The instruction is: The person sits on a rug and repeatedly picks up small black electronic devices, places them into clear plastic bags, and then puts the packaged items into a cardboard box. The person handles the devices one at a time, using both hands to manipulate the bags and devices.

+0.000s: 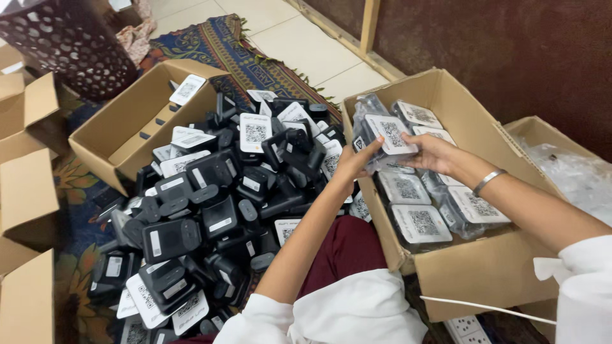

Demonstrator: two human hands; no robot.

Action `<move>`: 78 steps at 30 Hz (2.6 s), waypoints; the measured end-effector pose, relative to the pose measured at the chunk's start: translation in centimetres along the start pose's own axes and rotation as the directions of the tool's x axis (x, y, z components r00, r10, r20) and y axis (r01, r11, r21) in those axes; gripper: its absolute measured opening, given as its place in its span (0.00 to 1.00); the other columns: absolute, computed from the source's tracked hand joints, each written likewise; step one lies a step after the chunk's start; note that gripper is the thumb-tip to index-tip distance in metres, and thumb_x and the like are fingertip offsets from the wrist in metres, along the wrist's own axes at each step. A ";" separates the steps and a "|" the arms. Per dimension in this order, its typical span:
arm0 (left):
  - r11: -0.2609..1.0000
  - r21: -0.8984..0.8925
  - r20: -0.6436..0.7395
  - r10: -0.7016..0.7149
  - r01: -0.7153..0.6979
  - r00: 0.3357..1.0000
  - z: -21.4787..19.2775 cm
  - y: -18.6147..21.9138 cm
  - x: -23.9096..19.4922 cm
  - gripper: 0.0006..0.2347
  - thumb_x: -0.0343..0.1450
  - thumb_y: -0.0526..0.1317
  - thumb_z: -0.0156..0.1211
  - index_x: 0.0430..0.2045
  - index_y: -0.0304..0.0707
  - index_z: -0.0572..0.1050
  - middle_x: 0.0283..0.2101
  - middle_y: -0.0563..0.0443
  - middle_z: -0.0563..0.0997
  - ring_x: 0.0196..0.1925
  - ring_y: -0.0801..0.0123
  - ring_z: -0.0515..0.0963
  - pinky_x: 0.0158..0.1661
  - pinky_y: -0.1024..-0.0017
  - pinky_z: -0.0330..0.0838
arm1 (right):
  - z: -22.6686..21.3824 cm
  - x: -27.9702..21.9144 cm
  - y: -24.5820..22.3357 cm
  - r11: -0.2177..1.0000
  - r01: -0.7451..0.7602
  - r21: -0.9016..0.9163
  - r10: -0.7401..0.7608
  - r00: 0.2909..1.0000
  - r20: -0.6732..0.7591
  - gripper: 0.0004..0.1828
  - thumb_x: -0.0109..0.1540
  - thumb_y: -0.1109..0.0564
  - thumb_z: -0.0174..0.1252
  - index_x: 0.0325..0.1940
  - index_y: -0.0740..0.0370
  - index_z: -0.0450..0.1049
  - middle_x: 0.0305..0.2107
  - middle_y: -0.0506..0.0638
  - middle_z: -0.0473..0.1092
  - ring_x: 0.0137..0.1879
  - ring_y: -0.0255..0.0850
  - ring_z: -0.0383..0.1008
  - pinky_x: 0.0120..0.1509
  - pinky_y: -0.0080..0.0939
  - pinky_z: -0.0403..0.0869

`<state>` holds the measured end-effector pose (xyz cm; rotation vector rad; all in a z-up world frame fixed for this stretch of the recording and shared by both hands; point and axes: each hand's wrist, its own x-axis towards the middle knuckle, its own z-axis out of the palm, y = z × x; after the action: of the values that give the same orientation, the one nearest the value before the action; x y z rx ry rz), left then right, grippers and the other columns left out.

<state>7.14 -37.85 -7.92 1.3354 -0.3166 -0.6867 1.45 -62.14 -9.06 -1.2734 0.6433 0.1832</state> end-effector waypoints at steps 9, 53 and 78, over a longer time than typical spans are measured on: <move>0.607 0.793 -0.221 0.198 0.057 0.955 5.2 -7.7 11.8 0.42 0.66 0.63 0.61 0.47 0.03 0.68 0.49 0.15 0.77 0.55 0.30 0.77 0.57 0.55 0.71 | -5.8 9.9 7.1 0.982 -0.086 -0.167 0.059 0.985 -0.163 0.20 0.69 0.53 0.51 0.60 0.69 0.67 0.48 0.55 0.64 0.52 0.51 0.71 0.59 0.61 0.82; 0.867 0.490 -0.867 0.474 0.091 0.154 -41.2 -10.0 -48.2 0.11 0.75 0.40 0.57 0.48 0.35 0.78 0.45 0.47 0.84 0.42 0.65 0.84 0.43 0.69 0.77 | 59.7 -17.3 23.7 0.160 0.980 -0.121 -0.459 0.183 0.869 0.18 0.62 0.58 0.61 0.56 0.63 0.72 0.54 0.56 0.72 0.57 0.56 0.74 0.60 0.52 0.74; 0.079 0.229 -0.877 0.450 0.970 0.170 -47.7 -32.9 -58.9 0.16 0.69 0.34 0.58 0.51 0.25 0.76 0.48 0.32 0.79 0.51 0.45 0.75 0.52 0.51 0.69 | 65.1 -22.3 39.9 -0.283 0.949 0.137 0.606 0.066 0.793 0.23 0.51 0.39 0.70 0.36 0.61 0.83 0.34 0.60 0.78 0.45 0.54 0.80 0.51 0.51 0.77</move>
<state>-19.30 33.35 -40.45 3.0451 1.0783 0.2898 -12.87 15.26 -20.53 -2.3319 -2.0849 0.8159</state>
